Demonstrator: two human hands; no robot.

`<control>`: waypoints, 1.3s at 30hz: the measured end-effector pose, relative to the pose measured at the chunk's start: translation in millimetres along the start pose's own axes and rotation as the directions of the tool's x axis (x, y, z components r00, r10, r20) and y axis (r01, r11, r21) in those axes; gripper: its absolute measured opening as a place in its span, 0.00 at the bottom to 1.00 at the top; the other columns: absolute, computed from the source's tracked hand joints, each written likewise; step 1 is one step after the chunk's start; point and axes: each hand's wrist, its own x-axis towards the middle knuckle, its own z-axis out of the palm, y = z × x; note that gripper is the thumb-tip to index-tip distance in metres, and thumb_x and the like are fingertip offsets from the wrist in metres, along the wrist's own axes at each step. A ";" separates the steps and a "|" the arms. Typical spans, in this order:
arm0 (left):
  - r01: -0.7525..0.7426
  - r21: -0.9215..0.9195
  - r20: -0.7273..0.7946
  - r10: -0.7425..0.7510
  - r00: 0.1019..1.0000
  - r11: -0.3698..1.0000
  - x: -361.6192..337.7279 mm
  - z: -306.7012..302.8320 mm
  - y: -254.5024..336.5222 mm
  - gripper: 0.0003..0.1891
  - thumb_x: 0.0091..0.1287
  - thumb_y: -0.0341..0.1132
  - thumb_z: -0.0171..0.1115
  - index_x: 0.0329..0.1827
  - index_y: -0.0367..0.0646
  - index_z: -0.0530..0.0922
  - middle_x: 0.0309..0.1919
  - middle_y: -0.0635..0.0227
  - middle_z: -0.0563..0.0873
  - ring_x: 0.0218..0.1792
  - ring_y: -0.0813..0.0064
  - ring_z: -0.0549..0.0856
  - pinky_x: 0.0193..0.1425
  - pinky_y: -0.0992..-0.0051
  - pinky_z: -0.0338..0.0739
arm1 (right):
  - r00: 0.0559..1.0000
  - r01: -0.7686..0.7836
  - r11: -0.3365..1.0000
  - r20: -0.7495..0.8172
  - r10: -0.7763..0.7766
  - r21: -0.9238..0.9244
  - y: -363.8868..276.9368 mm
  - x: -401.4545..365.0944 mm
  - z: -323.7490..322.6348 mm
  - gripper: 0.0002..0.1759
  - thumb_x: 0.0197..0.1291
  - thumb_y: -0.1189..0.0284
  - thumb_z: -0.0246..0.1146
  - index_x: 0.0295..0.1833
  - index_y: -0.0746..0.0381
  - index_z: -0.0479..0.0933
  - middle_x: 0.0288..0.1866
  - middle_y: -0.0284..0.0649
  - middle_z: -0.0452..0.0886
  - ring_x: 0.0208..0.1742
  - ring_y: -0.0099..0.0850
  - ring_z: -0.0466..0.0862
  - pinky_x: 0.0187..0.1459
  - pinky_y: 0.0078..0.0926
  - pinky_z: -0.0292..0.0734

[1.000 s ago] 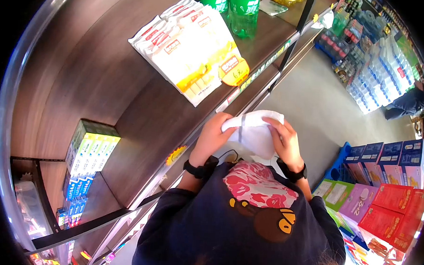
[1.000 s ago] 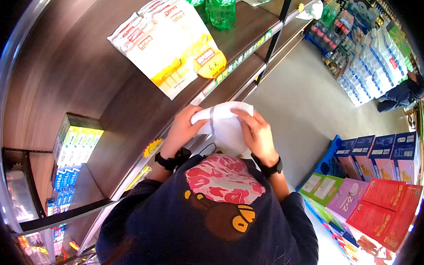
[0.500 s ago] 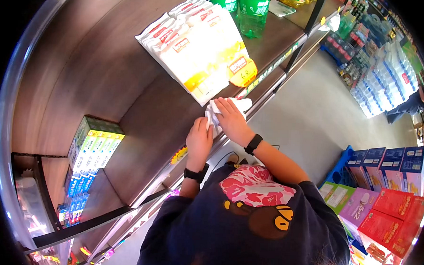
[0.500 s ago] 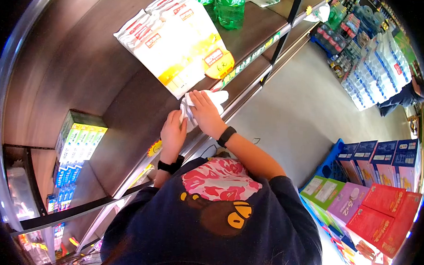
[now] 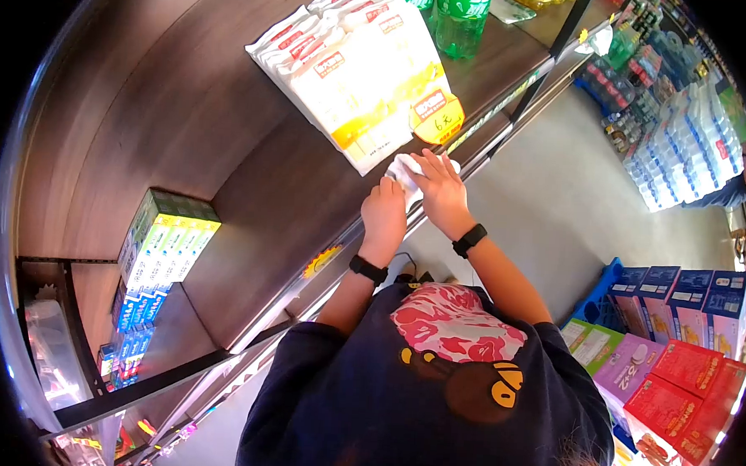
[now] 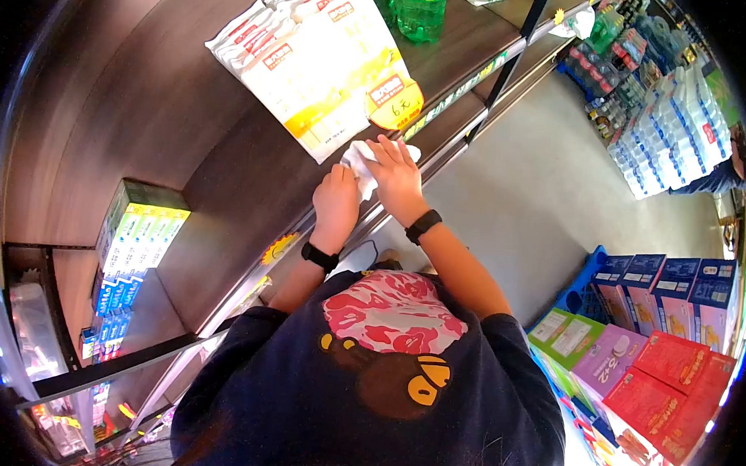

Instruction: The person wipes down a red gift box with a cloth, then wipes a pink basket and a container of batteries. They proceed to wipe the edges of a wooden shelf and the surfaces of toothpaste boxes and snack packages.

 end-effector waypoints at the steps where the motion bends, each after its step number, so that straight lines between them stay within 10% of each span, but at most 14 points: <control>1: -0.001 0.039 0.011 0.001 1.000 0.999 0.1 -0.9 1.5 0.06 0.61 0.33 0.64 0.34 0.41 0.76 0.34 0.63 0.77 0.35 0.63 0.83 0.35 0.66 0.80 | 1.000 -0.023 1.000 0.002 0.023 -0.004 -2.5 0.2 2.3 0.27 0.50 0.82 0.61 0.58 0.54 0.80 0.67 0.35 0.74 0.72 0.37 0.69 0.72 0.45 0.61; 8: 0.018 -0.004 -0.029 -0.018 0.999 1.000 -0.6 -8.7 0.0 0.10 0.56 0.32 0.67 0.39 0.39 0.78 0.49 0.58 0.79 0.32 0.68 0.85 0.33 0.70 0.82 | 0.999 -0.043 0.999 -0.025 0.042 -0.011 -5.5 -2.7 4.2 0.26 0.49 0.80 0.63 0.57 0.57 0.80 0.66 0.38 0.74 0.70 0.39 0.70 0.70 0.46 0.64; 13: 0.212 -0.128 0.223 -0.180 0.958 0.969 14.5 -26.7 -9.5 0.15 0.57 0.41 0.69 0.44 0.45 0.80 0.72 0.42 0.63 0.35 0.57 0.88 0.37 0.63 0.83 | 0.999 -0.037 0.999 -0.033 0.037 -0.020 -7.2 -5.9 2.6 0.26 0.49 0.80 0.63 0.57 0.58 0.80 0.66 0.39 0.74 0.70 0.39 0.70 0.70 0.46 0.64; 26: 0.139 -0.075 0.269 -0.115 0.956 0.987 20.7 -15.5 -12.3 0.17 0.58 0.43 0.69 0.45 0.47 0.76 0.66 0.49 0.74 0.37 0.53 0.88 0.38 0.59 0.83 | 0.999 -0.052 0.999 -0.014 0.052 -0.007 -5.7 -7.0 7.0 0.27 0.50 0.80 0.63 0.59 0.57 0.79 0.66 0.39 0.74 0.70 0.39 0.70 0.69 0.45 0.65; 33: 0.127 -0.230 0.186 -0.085 0.979 0.965 9.0 -37.3 -13.0 0.11 0.61 0.39 0.66 0.40 0.44 0.74 0.39 0.61 0.85 0.37 0.52 0.85 0.36 0.57 0.79 | 1.000 -0.023 1.000 0.008 0.023 0.014 -6.1 3.4 -8.1 0.28 0.50 0.77 0.64 0.61 0.59 0.77 0.65 0.40 0.75 0.69 0.41 0.71 0.68 0.44 0.66; 35: 0.120 -0.248 0.167 -0.079 0.983 0.961 10.9 -51.1 -13.8 0.10 0.61 0.37 0.65 0.38 0.44 0.74 0.36 0.61 0.84 0.36 0.51 0.85 0.36 0.57 0.79 | 0.999 0.033 0.914 0.006 -0.039 0.403 -11.5 17.1 -27.3 0.27 0.53 0.74 0.64 0.62 0.61 0.75 0.66 0.43 0.73 0.68 0.44 0.72 0.68 0.41 0.67; 39: 0.149 -0.311 -0.148 -0.202 0.968 0.939 24.0 -70.3 -27.7 0.07 0.62 0.32 0.63 0.42 0.46 0.77 0.38 0.60 0.84 0.37 0.52 0.85 0.38 0.57 0.79 | 0.988 0.132 0.949 -0.120 -0.101 0.285 -21.3 48.5 -40.1 0.25 0.58 0.67 0.63 0.59 0.66 0.75 0.72 0.47 0.66 0.65 0.47 0.73 0.66 0.40 0.68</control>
